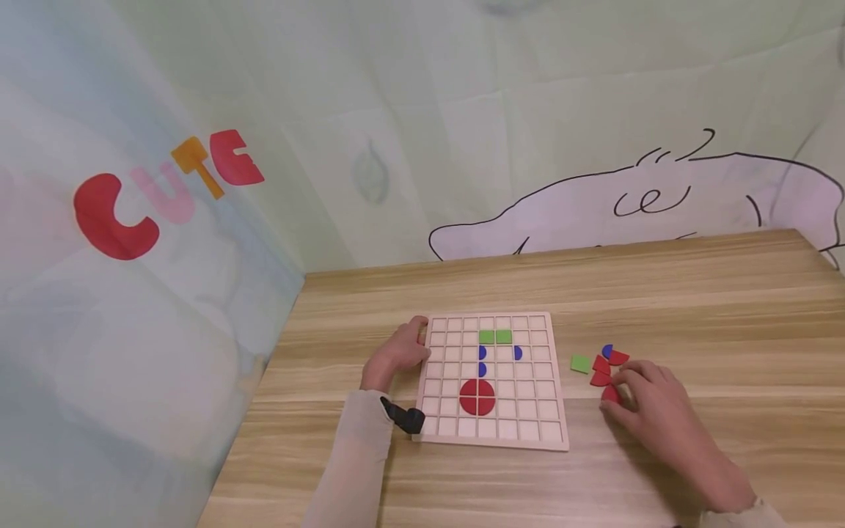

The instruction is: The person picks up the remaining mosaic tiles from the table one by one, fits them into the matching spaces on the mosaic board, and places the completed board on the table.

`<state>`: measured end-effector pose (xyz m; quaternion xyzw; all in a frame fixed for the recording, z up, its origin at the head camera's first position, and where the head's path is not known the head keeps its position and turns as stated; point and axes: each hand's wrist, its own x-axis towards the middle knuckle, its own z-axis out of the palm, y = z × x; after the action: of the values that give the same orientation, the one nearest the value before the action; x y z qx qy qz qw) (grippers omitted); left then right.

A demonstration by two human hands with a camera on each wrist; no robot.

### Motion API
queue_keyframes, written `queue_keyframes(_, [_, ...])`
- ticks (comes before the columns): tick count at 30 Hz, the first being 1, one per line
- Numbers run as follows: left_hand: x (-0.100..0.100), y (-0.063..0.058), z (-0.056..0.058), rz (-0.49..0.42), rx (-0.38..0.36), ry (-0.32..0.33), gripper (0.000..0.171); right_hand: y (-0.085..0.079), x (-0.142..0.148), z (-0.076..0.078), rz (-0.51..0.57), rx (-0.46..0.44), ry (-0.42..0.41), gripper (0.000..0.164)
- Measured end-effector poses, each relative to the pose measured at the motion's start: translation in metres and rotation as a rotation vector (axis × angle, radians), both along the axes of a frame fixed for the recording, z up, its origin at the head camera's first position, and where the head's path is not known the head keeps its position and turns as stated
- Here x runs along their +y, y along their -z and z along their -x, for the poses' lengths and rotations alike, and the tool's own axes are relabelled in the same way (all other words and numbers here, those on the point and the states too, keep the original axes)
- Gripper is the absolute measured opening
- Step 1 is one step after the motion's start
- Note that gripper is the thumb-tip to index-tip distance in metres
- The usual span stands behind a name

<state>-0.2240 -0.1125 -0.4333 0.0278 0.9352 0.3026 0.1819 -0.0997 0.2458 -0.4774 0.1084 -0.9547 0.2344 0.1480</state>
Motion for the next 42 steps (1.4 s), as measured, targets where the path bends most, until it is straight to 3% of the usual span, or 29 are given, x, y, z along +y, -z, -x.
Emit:
queue_keyframes(18, [0.001,0.0,0.004,-0.001,-0.013,0.01,0.061,-0.023,-0.026,0.011,0.063,0.14,-0.031,0.037])
queue_keyframes(27, [0.0,0.001,0.003,0.009,-0.018,0.007,0.062,-0.029,-0.042,0.014,0.103,0.07,-0.014,0.033])
queue_keyframes(37, [0.0,0.0,0.003,0.009,-0.023,0.01,0.061,-0.029,-0.063,0.023,0.118,0.114,-0.058,0.03])
queue_keyframes(42, [-0.001,0.0,0.002,0.0,-0.022,0.003,0.062,-0.031,-0.073,0.026,0.111,0.031,-0.043,0.03])
